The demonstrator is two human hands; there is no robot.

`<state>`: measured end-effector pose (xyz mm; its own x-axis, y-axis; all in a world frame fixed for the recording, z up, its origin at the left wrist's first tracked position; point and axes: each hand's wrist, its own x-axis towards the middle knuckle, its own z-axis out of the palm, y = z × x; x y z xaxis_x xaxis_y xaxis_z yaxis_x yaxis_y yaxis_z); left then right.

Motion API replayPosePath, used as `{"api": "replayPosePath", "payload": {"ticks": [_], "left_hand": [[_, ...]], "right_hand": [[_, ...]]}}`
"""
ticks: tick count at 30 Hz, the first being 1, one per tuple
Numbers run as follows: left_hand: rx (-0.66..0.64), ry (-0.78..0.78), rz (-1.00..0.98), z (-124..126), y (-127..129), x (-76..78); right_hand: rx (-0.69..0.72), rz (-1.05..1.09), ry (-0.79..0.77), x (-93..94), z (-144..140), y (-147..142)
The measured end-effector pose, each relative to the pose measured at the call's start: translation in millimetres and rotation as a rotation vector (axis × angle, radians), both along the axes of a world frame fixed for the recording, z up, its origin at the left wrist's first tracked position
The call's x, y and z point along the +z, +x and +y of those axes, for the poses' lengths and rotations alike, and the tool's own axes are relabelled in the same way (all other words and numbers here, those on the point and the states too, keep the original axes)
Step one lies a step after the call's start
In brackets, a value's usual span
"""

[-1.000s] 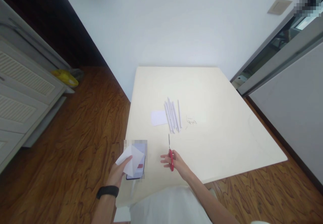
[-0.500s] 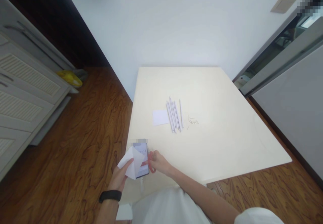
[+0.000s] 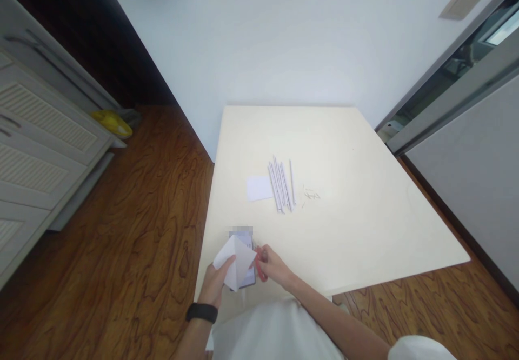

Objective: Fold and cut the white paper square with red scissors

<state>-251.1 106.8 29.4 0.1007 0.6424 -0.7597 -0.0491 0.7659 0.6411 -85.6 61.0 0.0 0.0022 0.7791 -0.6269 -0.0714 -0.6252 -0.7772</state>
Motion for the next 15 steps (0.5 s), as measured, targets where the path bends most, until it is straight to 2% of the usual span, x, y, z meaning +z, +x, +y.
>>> {"api": "replayPosePath", "payload": {"ticks": [3,6,11,15], "left_hand": [[-0.023,-0.011,-0.075,-17,34,2.2],[-0.017,-0.016,-0.16,-27,75,-0.1],[-0.035,-0.038,-0.343,-33,146,-5.6],[-0.056,-0.067,-0.488,-34,190,-6.8]], "right_hand": [[-0.049,-0.116,-0.058,1.4,-8,29],[-0.102,-0.234,-0.111,4.0,-18,71],[-0.156,-0.454,-0.187,13.0,-31,137],[-0.172,-0.687,-0.245,22.0,-34,169]]}}
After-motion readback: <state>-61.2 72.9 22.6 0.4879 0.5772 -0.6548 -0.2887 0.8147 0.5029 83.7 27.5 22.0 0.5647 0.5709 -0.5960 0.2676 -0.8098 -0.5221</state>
